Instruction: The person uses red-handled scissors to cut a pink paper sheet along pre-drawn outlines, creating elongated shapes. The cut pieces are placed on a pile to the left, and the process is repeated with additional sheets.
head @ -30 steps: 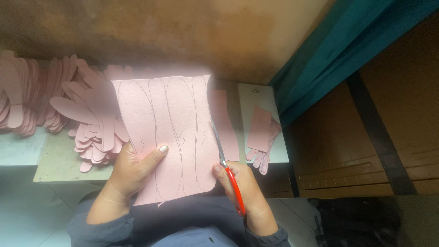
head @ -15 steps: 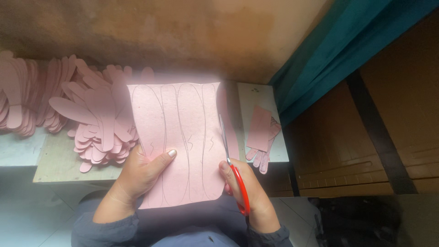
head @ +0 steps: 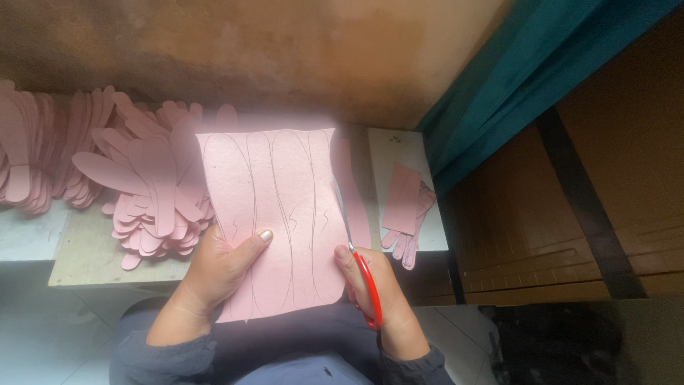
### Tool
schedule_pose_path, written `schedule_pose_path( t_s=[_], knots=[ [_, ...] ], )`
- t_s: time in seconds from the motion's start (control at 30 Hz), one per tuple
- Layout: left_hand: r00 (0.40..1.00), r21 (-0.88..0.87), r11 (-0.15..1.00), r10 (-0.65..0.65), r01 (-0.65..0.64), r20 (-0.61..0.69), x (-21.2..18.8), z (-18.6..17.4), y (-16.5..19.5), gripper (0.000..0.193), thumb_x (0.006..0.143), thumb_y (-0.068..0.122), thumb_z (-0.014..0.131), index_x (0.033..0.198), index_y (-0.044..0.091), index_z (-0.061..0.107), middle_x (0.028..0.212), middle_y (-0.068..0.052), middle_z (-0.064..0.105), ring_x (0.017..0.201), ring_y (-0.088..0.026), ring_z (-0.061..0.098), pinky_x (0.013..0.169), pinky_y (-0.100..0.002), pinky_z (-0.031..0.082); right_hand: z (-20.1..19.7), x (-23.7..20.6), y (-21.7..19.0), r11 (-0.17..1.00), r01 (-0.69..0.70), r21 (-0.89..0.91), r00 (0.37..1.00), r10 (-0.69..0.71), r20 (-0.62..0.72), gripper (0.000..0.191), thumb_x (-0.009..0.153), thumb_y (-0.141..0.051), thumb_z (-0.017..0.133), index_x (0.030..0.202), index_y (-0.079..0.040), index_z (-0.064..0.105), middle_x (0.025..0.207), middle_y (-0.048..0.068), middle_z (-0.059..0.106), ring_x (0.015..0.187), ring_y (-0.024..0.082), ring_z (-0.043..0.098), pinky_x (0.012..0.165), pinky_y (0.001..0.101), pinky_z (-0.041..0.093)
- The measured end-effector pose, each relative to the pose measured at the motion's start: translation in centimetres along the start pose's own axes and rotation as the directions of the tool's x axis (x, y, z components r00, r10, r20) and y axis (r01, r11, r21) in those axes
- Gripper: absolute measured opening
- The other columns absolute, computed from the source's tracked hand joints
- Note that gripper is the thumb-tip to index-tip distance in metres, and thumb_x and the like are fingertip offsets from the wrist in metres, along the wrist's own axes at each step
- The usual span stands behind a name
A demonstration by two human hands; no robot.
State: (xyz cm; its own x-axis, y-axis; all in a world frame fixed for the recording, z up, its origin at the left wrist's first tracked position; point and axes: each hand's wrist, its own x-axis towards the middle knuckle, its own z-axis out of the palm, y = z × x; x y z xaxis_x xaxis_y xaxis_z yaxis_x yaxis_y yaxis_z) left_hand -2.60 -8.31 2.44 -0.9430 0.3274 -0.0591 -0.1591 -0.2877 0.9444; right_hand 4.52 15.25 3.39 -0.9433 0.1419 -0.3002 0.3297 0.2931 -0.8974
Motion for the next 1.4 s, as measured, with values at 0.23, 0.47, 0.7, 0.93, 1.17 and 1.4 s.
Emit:
schedule_pose_path(
  t_s=[0.23, 0.47, 0.7, 0.93, 1.17, 1.4],
  knots=[
    [0.995, -0.079, 0.992, -0.094, 0.096, 0.028, 0.2, -1.3, 0.4, 0.050, 0.087, 0.007, 0.064, 0.136, -0.003, 0.056, 0.126, -0.013, 0.069, 0.112, -0.019, 0.065, 0.097, -0.035, 0.052, -1.1, -2.4, -2.8, 0.962, -0.132, 0.239, 0.979, 0.089, 0.183, 0.041, 0.083, -0.043, 0.069, 0.082, -0.002, 0.067, 0.065, 0.010, 0.061, 0.063, 0.019, 0.061, 0.064, 0.0305, 0.049],
    [0.983, -0.076, 0.983, -0.161, 0.167, 0.088, 0.4, -2.3, -0.4, 0.047, 0.088, 0.006, 0.063, 0.134, -0.004, 0.059, 0.124, -0.012, 0.070, 0.110, -0.019, 0.065, 0.095, -0.034, 0.052, -1.9, -2.1, -3.2, 0.937, -0.216, 0.274, 0.923, 0.104, 0.371, 0.043, 0.070, -0.032, 0.070, 0.094, 0.004, 0.070, 0.076, 0.011, 0.069, 0.077, 0.023, 0.067, 0.082, 0.0319, 0.051],
    [0.976, -0.140, 0.972, -0.170, 0.189, 0.133, 0.6, -2.2, -0.8, 0.046, 0.089, 0.004, 0.061, 0.133, -0.005, 0.059, 0.124, -0.013, 0.069, 0.110, -0.020, 0.066, 0.096, -0.035, 0.052, -1.5, 0.1, -0.7, 0.992, -0.105, 0.073, 0.897, 0.063, 0.438, 0.043, 0.082, -0.030, 0.071, 0.109, 0.003, 0.072, 0.083, 0.016, 0.072, 0.073, 0.022, 0.066, 0.068, 0.0332, 0.053],
    [0.988, -0.059, 0.990, -0.118, 0.124, 0.101, 0.0, -0.7, -0.4, 0.047, 0.089, 0.005, 0.061, 0.135, -0.003, 0.058, 0.126, -0.011, 0.068, 0.112, -0.018, 0.065, 0.096, -0.034, 0.052, 0.5, 1.5, 1.2, 0.969, 0.213, -0.124, 0.974, -0.200, 0.109, 0.035, 0.091, -0.025, 0.067, 0.108, 0.006, 0.072, 0.100, 0.016, 0.080, 0.087, 0.020, 0.076, 0.078, 0.0291, 0.059],
    [0.990, -0.101, 0.987, -0.115, 0.123, 0.080, -0.6, 0.2, -0.9, 0.047, 0.090, 0.006, 0.061, 0.136, -0.003, 0.056, 0.126, -0.012, 0.069, 0.113, -0.019, 0.065, 0.098, -0.034, 0.051, 0.2, 1.1, 1.3, 0.975, 0.218, -0.041, 0.974, -0.215, 0.069, 0.033, 0.099, -0.022, 0.058, 0.101, 0.007, 0.072, 0.090, 0.016, 0.080, 0.076, 0.020, 0.075, 0.070, 0.0294, 0.058],
    [0.994, -0.113, 0.988, -0.099, 0.103, 0.043, -0.6, 0.3, -1.2, 0.049, 0.089, 0.005, 0.061, 0.137, -0.004, 0.056, 0.126, -0.013, 0.069, 0.112, -0.019, 0.065, 0.098, -0.035, 0.051, 0.2, 0.9, 1.3, 0.960, 0.280, 0.020, 0.958, -0.280, 0.061, 0.030, 0.099, -0.017, 0.055, 0.098, 0.009, 0.070, 0.086, 0.014, 0.077, 0.074, 0.015, 0.068, 0.068, 0.0284, 0.056]
  ],
)
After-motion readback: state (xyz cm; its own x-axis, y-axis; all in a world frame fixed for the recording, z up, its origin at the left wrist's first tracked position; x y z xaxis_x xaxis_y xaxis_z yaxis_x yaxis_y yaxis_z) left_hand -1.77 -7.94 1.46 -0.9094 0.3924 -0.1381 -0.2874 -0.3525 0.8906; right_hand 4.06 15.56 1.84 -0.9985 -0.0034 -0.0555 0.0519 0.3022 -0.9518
